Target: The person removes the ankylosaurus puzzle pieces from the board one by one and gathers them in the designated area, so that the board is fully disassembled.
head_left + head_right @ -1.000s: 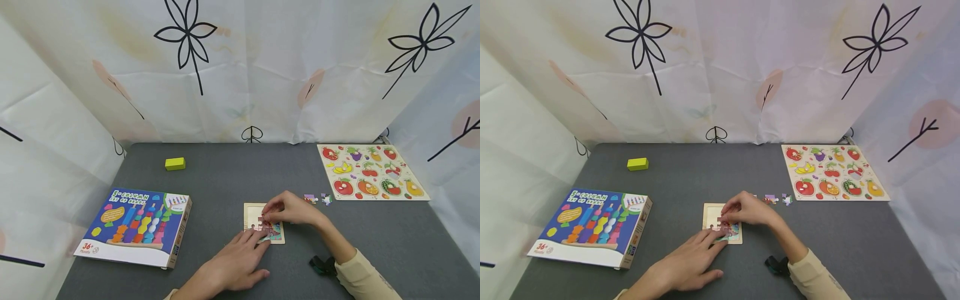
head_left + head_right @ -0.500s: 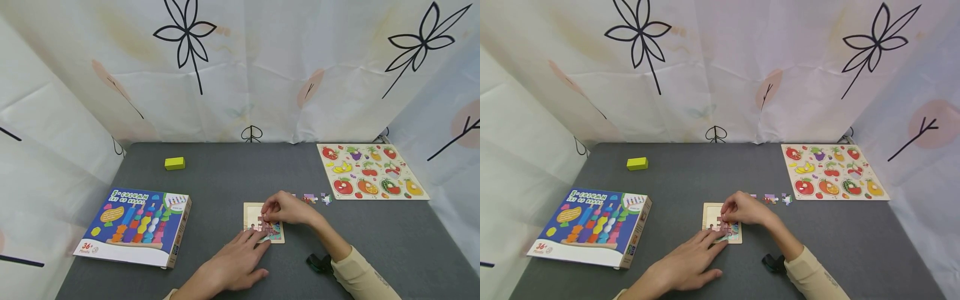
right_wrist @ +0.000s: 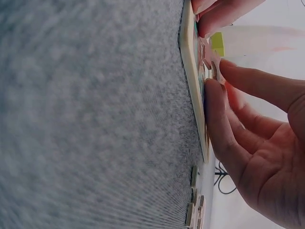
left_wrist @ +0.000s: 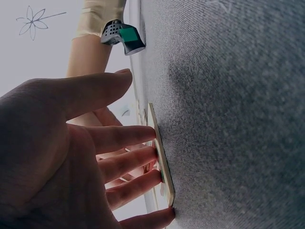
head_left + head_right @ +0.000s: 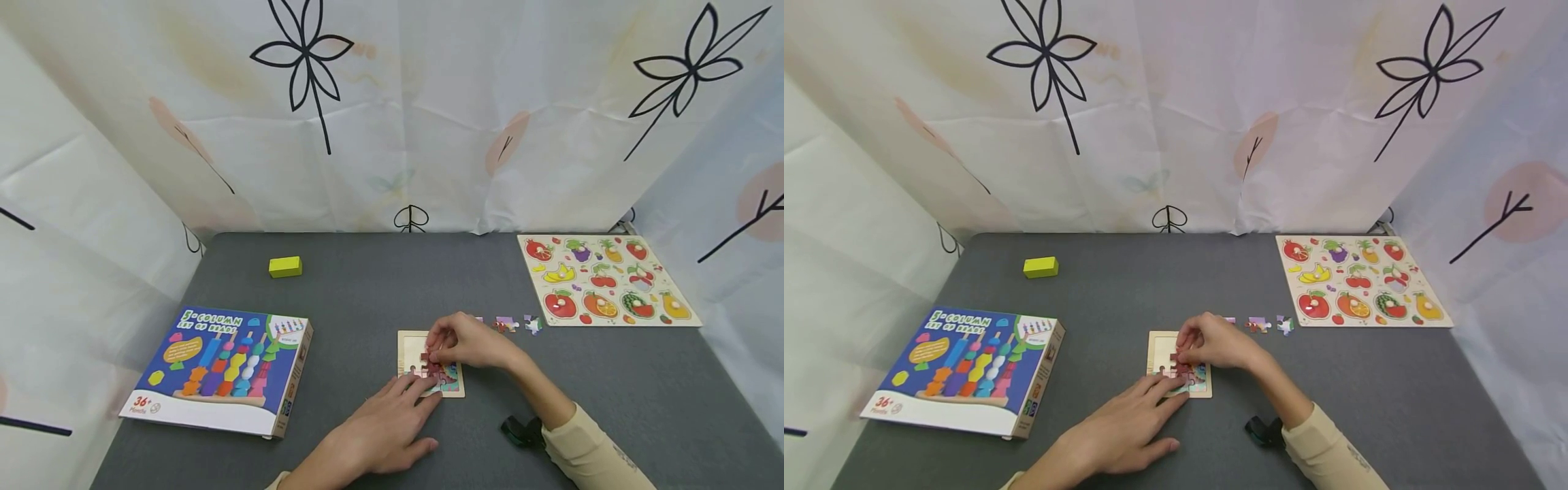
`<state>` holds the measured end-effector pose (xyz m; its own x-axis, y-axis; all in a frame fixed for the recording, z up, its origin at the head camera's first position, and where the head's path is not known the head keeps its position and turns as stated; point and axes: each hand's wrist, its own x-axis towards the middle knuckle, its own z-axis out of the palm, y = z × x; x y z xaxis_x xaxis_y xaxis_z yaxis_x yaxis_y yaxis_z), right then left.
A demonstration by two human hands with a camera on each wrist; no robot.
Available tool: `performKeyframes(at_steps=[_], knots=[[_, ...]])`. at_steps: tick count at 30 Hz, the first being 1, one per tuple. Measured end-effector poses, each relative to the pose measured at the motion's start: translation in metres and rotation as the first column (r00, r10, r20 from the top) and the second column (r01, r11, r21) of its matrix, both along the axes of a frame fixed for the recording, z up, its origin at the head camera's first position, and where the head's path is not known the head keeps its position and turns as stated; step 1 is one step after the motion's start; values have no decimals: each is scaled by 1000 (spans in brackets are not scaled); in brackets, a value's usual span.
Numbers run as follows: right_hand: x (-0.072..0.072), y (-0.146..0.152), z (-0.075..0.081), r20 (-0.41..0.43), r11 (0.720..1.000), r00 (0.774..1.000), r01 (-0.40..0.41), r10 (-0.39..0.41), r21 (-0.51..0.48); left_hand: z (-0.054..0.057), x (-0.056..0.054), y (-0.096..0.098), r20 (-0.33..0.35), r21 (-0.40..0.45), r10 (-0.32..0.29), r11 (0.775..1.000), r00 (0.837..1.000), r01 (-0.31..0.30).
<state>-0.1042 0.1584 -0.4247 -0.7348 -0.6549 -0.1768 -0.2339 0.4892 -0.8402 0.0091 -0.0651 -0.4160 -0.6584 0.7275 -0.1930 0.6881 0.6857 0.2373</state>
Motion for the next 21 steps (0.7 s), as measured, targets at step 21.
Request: performKeyframes(at_steps=[21], knots=[[9, 21, 10, -10, 996, 999, 33, -34, -85, 1, 0, -1, 2, 10, 1, 1000, 1000, -1]])
